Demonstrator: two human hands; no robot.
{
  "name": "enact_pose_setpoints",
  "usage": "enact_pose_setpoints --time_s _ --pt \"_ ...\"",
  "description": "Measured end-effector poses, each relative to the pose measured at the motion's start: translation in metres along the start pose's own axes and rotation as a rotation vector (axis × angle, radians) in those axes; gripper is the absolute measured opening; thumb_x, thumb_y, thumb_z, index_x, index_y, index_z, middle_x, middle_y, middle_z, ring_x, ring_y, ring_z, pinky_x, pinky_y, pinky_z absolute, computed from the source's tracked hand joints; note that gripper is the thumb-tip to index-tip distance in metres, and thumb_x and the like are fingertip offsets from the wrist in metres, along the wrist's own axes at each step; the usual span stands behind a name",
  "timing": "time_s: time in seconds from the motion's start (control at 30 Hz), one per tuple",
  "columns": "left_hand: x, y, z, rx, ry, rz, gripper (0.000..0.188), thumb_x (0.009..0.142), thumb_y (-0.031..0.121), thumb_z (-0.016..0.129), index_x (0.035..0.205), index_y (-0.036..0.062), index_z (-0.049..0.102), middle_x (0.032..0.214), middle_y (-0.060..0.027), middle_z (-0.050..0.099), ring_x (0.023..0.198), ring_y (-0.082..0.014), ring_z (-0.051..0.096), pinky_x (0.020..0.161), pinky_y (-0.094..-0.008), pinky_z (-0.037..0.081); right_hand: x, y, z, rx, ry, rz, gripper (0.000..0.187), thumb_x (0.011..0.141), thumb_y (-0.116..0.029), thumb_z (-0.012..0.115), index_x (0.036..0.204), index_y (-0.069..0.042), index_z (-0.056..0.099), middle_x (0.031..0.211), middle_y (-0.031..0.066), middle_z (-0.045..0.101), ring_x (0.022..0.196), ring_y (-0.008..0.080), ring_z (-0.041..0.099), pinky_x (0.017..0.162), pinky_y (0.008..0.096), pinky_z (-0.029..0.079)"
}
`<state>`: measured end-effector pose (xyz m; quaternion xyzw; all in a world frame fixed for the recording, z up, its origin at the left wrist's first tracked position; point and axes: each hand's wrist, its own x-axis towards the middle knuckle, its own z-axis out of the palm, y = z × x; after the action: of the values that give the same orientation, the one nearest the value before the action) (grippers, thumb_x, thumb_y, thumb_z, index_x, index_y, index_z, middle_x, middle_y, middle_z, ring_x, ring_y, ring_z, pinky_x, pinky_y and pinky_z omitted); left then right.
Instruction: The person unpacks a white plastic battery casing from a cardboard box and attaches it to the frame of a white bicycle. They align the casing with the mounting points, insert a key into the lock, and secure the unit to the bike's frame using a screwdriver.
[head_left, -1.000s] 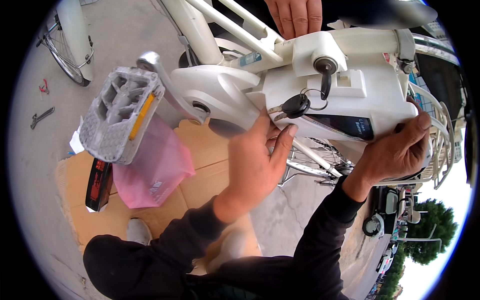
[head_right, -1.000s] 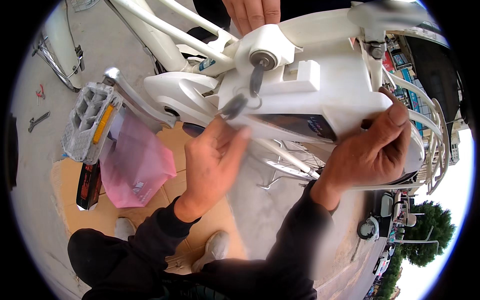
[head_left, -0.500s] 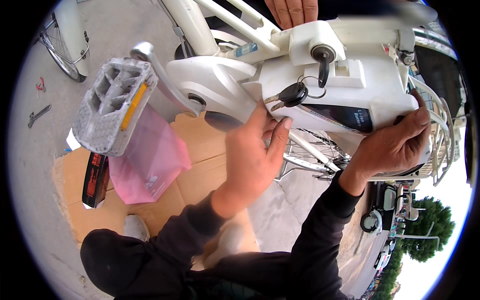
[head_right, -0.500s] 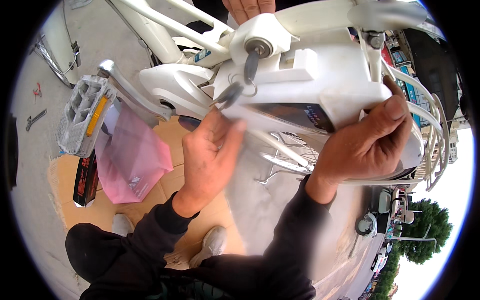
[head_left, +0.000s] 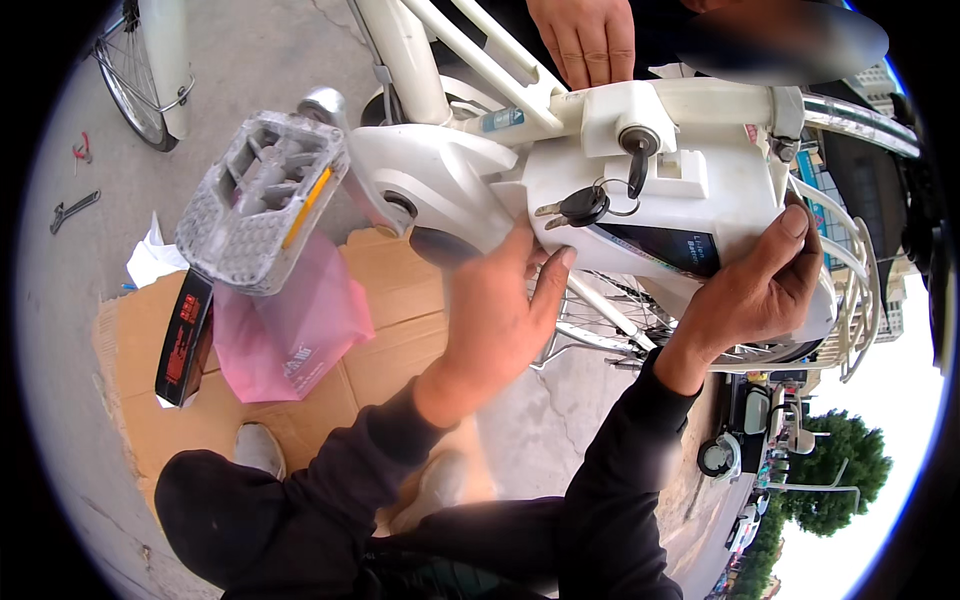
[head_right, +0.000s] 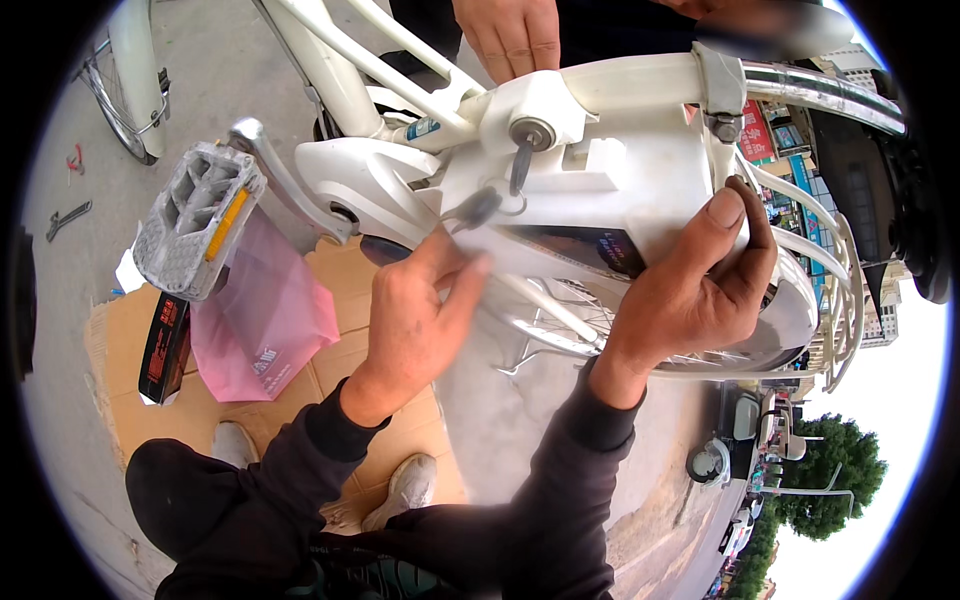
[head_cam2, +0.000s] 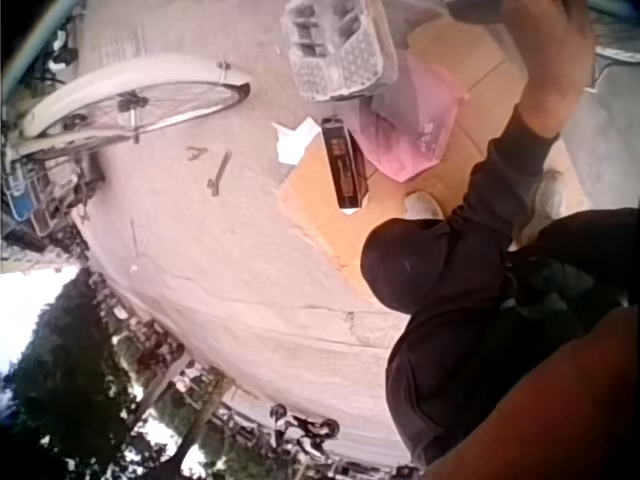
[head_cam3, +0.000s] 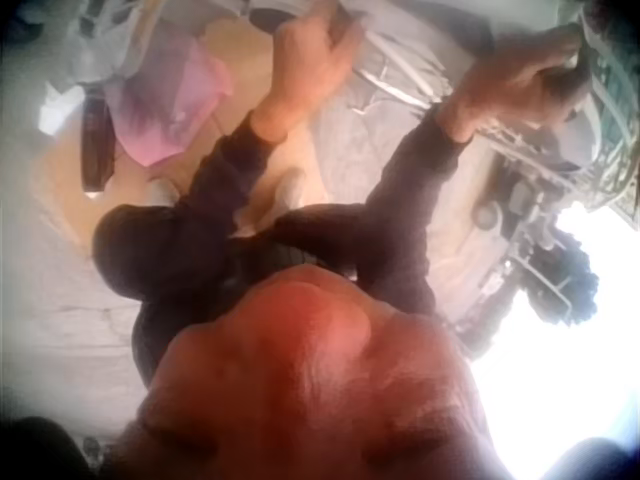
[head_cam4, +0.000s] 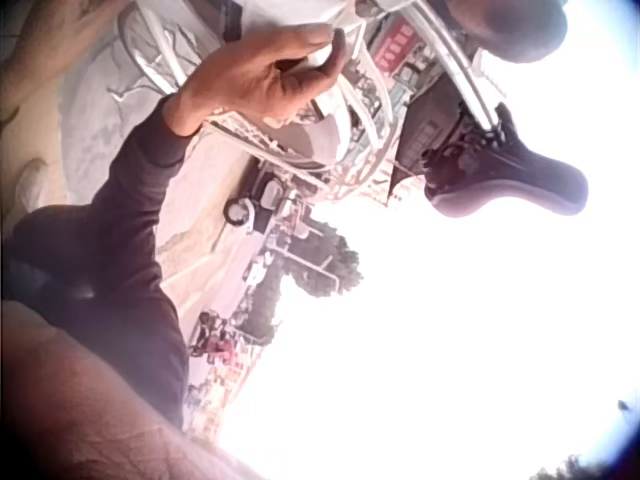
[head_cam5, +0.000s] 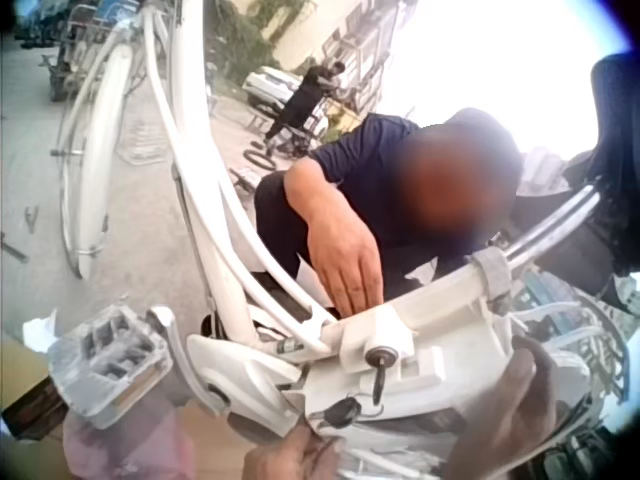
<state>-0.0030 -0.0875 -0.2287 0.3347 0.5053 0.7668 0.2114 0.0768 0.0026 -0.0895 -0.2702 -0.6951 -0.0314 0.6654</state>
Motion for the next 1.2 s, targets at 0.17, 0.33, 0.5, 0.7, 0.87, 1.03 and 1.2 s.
enact_pose_setpoints --time_s 0.17,0.33,0.5,0.7,0.87,1.03,1.2 --pt "0.002 -0.005 -0.005 0.046 -0.021 -0.037 0.022 0.095 0.017 0.069 0.094 -0.0037 0.062 0.08 -0.0216 0.071 0.075 -0.0411 0.071 0.065 -0.0438 0.055 -0.005 0.0 0.003 0.06 0.018 0.0 0.03 0.099 -0.019 0.069 0.113 0.008 0.067 0.106 0.0113 0.07 0.09 0.0137 0.062 0.082 0.0249 0.051" --pt "0.001 -0.005 -0.002 0.05 -0.09 -0.095 0.029 0.102 0.011 0.063 0.123 -0.0092 0.062 0.084 -0.0066 0.07 0.074 -0.0068 0.055 0.068 -0.0235 0.048 -0.007 0.005 0.0 0.01 0.024 -0.033 0.034 0.101 -0.025 0.068 0.112 0.007 0.068 0.104 0.0121 0.072 0.091 0.0152 0.066 0.084 0.027 0.053" --pt "0.002 -0.007 -0.003 0.02 -0.157 -0.137 0.032 0.104 0.013 0.062 0.127 -0.0092 0.06 0.1 -0.0066 0.071 0.087 -0.0075 0.06 0.078 -0.0234 0.049 -0.006 0.009 -0.002 -0.024 0.001 -0.076 0.029 0.099 -0.022 0.071 0.11 0.004 0.07 0.099 0.0076 0.072 0.085 0.0103 0.062 0.079 0.0223 0.049" --pt "0.005 0.004 -0.01 0.037 -0.093 -0.005 0.029 0.095 0.013 0.067 0.113 -0.009 0.065 0.085 -0.02 0.074 0.078 -0.0305 0.075 0.073 -0.0368 0.059 -0.001 0.016 0.006 -0.008 0.074 -0.147 0.029 0.079 -0.015 0.085 0.099 0.0 0.073 0.09 0.0035 0.072 0.062 0.0103 0.051 0.054 0.0234 0.039" --pt "0.014 0.051 -0.025 0.336 0.186 0.34 0.025 0.094 0.013 0.064 0.111 -0.0049 0.067 0.093 -0.0175 0.073 0.081 -0.031 0.074 0.072 -0.0372 0.056 0.0 0.023 0.002 -0.092 0.058 -0.284 0.03 0.09 -0.025 0.081 0.105 0.001 0.072 0.085 -0.0004 0.069 0.065 0.0042 0.046 0.058 0.0179 0.036" --pt "0.056 0.1 -0.016 0.744 -0.002 0.517 0.017 0.092 0.015 0.066 0.095 -0.0016 0.064 0.089 -0.0167 0.067 0.074 -0.0382 0.066 0.064 -0.0435 0.05 0.001 0.014 0.0 -0.11 0.046 -0.235 0.031 0.086 -0.025 0.083 0.102 0.0 0.073 0.084 0.0005 0.068 0.064 0.0069 0.047 0.057 0.0205 0.038" --pt "0.065 0.111 -0.015 0.913 -0.147 0.434 0.018 0.09 0.016 0.068 0.089 -0.0008 0.06 0.083 -0.018 0.065 0.071 -0.0402 0.064 0.063 -0.0469 0.05 0.004 0.018 0.002 -0.129 0.081 -0.272 0.035 0.071 -0.022 0.09 0.096 -0.006 0.072 0.071 0.0012 0.056 0.061 0.0187 0.052 0.053 0.0325 0.042"
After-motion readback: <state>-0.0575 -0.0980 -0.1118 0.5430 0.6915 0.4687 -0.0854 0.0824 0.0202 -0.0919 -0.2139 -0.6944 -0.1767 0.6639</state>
